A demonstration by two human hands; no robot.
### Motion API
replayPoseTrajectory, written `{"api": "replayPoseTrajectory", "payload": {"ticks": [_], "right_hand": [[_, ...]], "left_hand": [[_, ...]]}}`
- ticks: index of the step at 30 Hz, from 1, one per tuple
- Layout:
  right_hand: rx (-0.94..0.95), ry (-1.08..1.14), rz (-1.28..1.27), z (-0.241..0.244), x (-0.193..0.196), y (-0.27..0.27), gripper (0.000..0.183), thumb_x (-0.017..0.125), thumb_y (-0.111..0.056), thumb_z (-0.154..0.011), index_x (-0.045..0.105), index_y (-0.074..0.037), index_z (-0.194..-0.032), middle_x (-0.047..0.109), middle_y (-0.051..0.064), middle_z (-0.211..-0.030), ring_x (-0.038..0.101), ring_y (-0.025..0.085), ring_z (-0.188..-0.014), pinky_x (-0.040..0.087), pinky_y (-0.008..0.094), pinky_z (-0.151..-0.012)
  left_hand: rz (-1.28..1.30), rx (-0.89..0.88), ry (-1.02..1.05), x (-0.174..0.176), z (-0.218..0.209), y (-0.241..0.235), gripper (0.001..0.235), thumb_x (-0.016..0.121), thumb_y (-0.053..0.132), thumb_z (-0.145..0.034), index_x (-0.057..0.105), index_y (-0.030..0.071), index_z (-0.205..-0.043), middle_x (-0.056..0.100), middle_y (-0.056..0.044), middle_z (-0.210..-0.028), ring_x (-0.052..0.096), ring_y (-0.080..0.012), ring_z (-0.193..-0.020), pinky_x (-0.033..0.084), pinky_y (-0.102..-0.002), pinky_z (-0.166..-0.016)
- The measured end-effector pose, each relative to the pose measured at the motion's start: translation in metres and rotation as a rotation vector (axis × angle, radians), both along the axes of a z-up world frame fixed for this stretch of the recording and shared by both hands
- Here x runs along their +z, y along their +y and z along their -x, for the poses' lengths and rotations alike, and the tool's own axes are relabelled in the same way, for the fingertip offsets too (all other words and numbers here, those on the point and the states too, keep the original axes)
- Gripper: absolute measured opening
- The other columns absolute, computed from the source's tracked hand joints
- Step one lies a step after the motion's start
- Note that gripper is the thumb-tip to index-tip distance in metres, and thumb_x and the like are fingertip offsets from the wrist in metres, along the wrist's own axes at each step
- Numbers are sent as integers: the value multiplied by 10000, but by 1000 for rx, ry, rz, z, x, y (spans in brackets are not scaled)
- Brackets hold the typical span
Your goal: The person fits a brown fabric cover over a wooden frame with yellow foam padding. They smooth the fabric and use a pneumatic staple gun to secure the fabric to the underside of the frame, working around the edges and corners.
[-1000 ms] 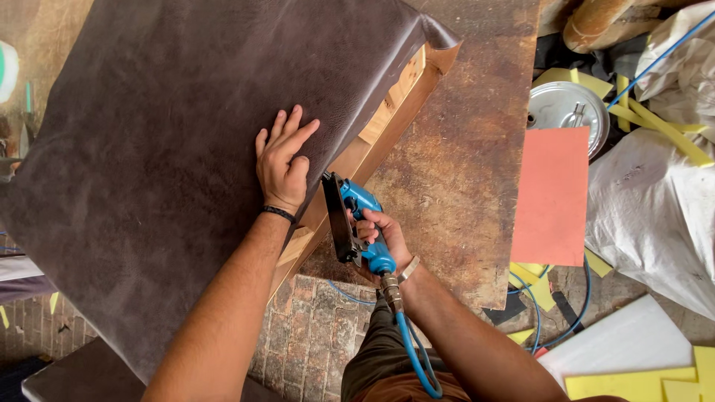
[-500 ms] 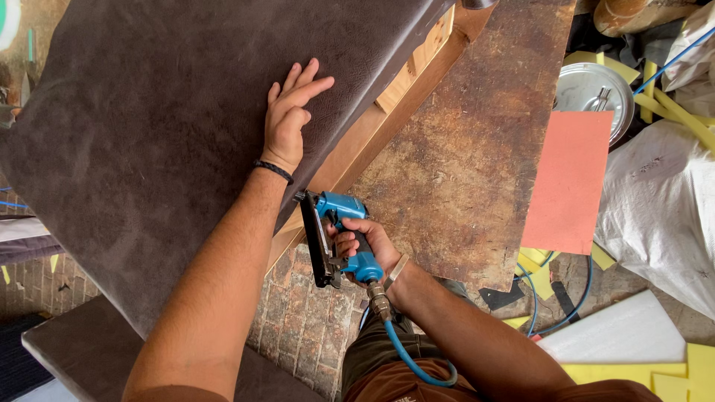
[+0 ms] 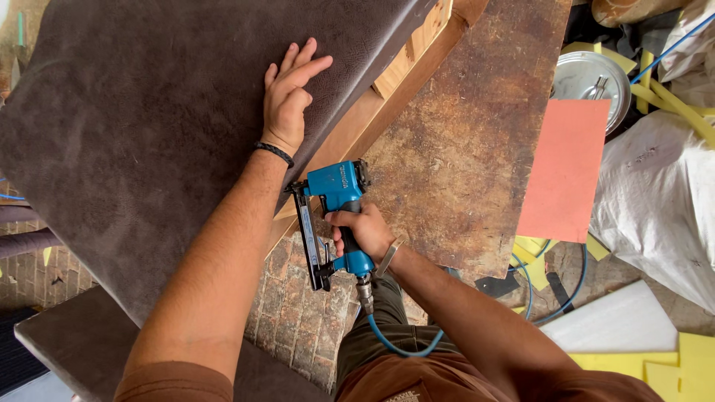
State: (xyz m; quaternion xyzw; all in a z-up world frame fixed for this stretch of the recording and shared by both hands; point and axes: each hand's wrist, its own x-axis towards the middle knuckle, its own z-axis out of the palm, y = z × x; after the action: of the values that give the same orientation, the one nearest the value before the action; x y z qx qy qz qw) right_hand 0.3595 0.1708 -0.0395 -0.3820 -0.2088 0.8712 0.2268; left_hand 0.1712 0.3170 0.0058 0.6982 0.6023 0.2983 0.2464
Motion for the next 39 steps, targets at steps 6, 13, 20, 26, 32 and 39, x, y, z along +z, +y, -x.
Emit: {"api": "replayPoseTrajectory", "payload": {"ticks": [6,13,20,26,32,39], "right_hand": [[13,-67,-108,2,-5,2,129,706,-57,-849,661,51,-904,658,98,-614,622,192,-450,547,349,-450],[-109,168,-42,-38,-16,5,294,774,-115,-884,596,46,-1054,674,104,-788,676,180,-637,601,337,-616],[521,-1012,-1264,-107,10,68,691,752,-241,-875,447,-130,-1485,740,77,-860,708,208,-640,596,368,-584],[629,-1218,-1747,-115,34,111,831,734,-249,-849,353,-186,-1585,748,68,-1002,721,223,-667,596,372,-531],[627,-1230,-1894,-111,41,127,757,681,-217,-869,366,-157,-1555,746,76,-1028,721,218,-646,589,363,-494],[1139,-1366,-1376,-104,55,140,563,465,-210,-1064,294,-97,-1588,732,151,-864,724,238,-679,599,378,-543]], "left_hand": [[-50,17,14,-4,-1,-1,617,385,187,-820,715,165,-1340,485,-56,-1613,265,-297,-1581,1,-545,-1283],[-113,34,24,-3,-3,-6,560,410,160,-841,734,160,-1298,536,-75,-1572,332,-316,-1555,67,-551,-1285],[-178,129,70,-4,-16,-5,502,437,151,-838,769,165,-1215,598,-82,-1502,414,-298,-1511,142,-518,-1281],[-201,171,93,-8,-18,-3,486,461,146,-809,788,163,-1169,627,-81,-1461,438,-292,-1486,163,-517,-1273],[-208,182,103,-8,-17,-4,484,468,143,-796,795,168,-1152,638,-85,-1444,458,-293,-1469,187,-516,-1261],[-241,185,103,-8,-18,0,475,480,148,-802,792,168,-1160,639,-88,-1447,466,-290,-1466,201,-512,-1262]]}}
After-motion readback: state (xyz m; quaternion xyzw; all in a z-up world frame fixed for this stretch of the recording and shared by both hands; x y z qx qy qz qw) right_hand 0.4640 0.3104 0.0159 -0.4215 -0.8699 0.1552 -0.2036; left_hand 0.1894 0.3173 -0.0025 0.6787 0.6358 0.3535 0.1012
